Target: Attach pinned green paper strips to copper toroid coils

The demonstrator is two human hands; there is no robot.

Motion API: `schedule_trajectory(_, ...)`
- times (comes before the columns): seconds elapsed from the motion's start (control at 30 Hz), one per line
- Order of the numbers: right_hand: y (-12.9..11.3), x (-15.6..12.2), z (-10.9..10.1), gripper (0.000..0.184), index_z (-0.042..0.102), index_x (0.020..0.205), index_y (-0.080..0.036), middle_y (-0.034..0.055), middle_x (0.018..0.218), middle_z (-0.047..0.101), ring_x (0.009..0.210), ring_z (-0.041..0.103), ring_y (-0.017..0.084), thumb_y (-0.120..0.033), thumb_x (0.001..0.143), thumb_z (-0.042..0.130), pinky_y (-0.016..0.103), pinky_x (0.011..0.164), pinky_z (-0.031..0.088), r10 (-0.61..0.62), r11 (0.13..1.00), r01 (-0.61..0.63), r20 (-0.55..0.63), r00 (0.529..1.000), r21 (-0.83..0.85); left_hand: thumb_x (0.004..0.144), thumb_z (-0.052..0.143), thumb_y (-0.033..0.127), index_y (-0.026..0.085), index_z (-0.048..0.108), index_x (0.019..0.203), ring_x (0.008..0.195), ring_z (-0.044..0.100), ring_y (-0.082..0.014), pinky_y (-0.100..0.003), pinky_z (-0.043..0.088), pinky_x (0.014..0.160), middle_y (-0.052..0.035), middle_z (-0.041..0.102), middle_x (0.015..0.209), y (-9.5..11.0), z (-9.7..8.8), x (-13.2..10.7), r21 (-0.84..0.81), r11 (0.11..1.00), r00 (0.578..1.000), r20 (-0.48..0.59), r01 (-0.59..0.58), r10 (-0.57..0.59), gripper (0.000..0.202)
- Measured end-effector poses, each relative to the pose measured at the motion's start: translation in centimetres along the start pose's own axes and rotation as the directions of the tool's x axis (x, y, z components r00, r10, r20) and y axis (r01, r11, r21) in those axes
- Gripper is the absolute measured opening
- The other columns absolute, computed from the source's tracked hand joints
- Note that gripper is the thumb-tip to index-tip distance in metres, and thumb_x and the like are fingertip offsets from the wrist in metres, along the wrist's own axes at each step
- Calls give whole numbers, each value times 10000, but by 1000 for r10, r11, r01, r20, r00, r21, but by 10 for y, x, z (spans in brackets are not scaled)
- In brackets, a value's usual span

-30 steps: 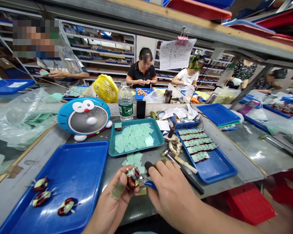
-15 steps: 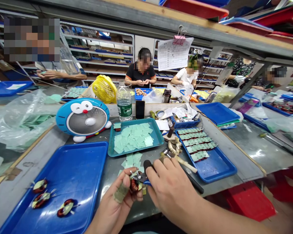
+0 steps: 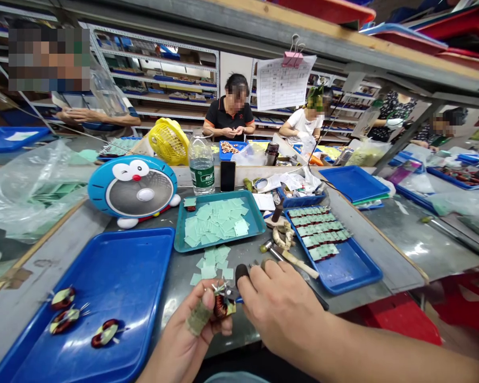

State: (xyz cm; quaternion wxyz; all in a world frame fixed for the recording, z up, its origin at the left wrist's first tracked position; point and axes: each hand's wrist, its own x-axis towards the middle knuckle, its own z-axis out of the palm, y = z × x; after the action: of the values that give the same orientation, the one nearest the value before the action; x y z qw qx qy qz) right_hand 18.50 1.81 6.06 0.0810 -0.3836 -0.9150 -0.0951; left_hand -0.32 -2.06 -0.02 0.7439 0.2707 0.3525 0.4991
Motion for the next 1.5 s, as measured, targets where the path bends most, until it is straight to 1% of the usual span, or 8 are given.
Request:
schedule_trajectory(0.27, 5, -6, 17, 269, 561, 763, -226, -17, 743, 659, 685, 604, 157, -347, 1001, 533, 278, 625, 352, 395, 723, -405, 146, 907, 560, 1000, 632, 428, 231, 694, 1232, 805, 638, -160, -294, 537, 775, -29, 655, 928, -6, -14, 5, 13, 1000, 1000, -26, -11, 11, 311)
schedule_trajectory(0.57, 102, -29, 111, 257, 652, 870, -174, 154, 883, 699, 863, 666, 323, -390, 951, 541, 415, 790, 468, 672, 675, -638, 49, 739, 371, 964, 698, 402, 141, 635, 1385, 741, 671, -153, -286, 572, 707, -155, 724, 1105, 6, -15, 14, -245, 969, 996, -79, 11, -31, 499)
schedule_trajectory(0.67, 107, -28, 117, 319, 658, 992, -128, 263, 1141, 655, 1077, 614, 422, -428, 932, 565, 561, 933, 443, 679, 700, -612, -77, 730, 368, 958, 715, 379, 175, 578, 1434, 727, 674, -142, -282, 571, 710, -188, 730, 1168, 8, -14, 14, -271, 963, 996, -90, -11, -14, 536)
schedule_trajectory(0.8, 54, -25, 89, 389, 575, 1275, -224, 142, 1359, 586, 1276, 556, 292, -493, 994, 545, 416, 1064, 466, 524, 767, -392, -143, 840, 508, 967, 693, 412, 178, 603, 1375, 713, 666, -151, -280, 552, 678, -173, 742, 1126, 6, -8, 15, -226, 974, 997, -72, -17, 1, 478)
schedule_trajectory(0.87, 21, -22, 73, 546, 464, 1446, -251, 115, 1462, 512, 1361, 499, 264, -436, 964, 643, 379, 1132, 429, 336, 675, -173, -90, 938, 717, 985, 660, 429, 185, 615, 1354, 776, 674, -174, -281, 540, 693, -156, 740, 1127, 3, -5, 17, -175, 984, 996, -83, -33, 19, 444)
schedule_trajectory(0.97, -7, -14, 63, 594, 478, 1439, -284, 72, 1455, 511, 1348, 503, 237, -346, 906, 733, 348, 1138, 417, 230, 512, -56, -74, 970, 857, 1003, 617, 464, 214, 629, 1335, 1030, 656, -226, -316, 518, 887, -117, 718, 1197, -3, -2, 18, -79, 995, 993, -111, -52, 43, 416)
schedule_trajectory(1.2, -9, -12, 77, 431, 603, 1305, -276, 57, 1275, 619, 1175, 600, 228, -312, 900, 747, 337, 996, 495, 316, 438, -42, -110, 942, 898, 995, 547, 592, 261, 580, 1398, 1206, 590, -299, -407, 392, 1067, -85, 681, 1292, -6, -3, 12, 276, 961, 991, -115, -29, 63, 523)
schedule_trajectory(1.5, 9, -32, 76, 524, 568, 1377, -286, 157, 1369, 593, 1260, 589, 373, -438, 902, 729, 543, 1014, 532, 473, 716, -119, -353, 807, 688, 955, 554, 661, 282, 450, 1526, 1174, 636, -327, -452, 417, 1068, -129, 672, 1323, 11, -2, 9, 286, 953, 993, -32, -103, 117, 693)
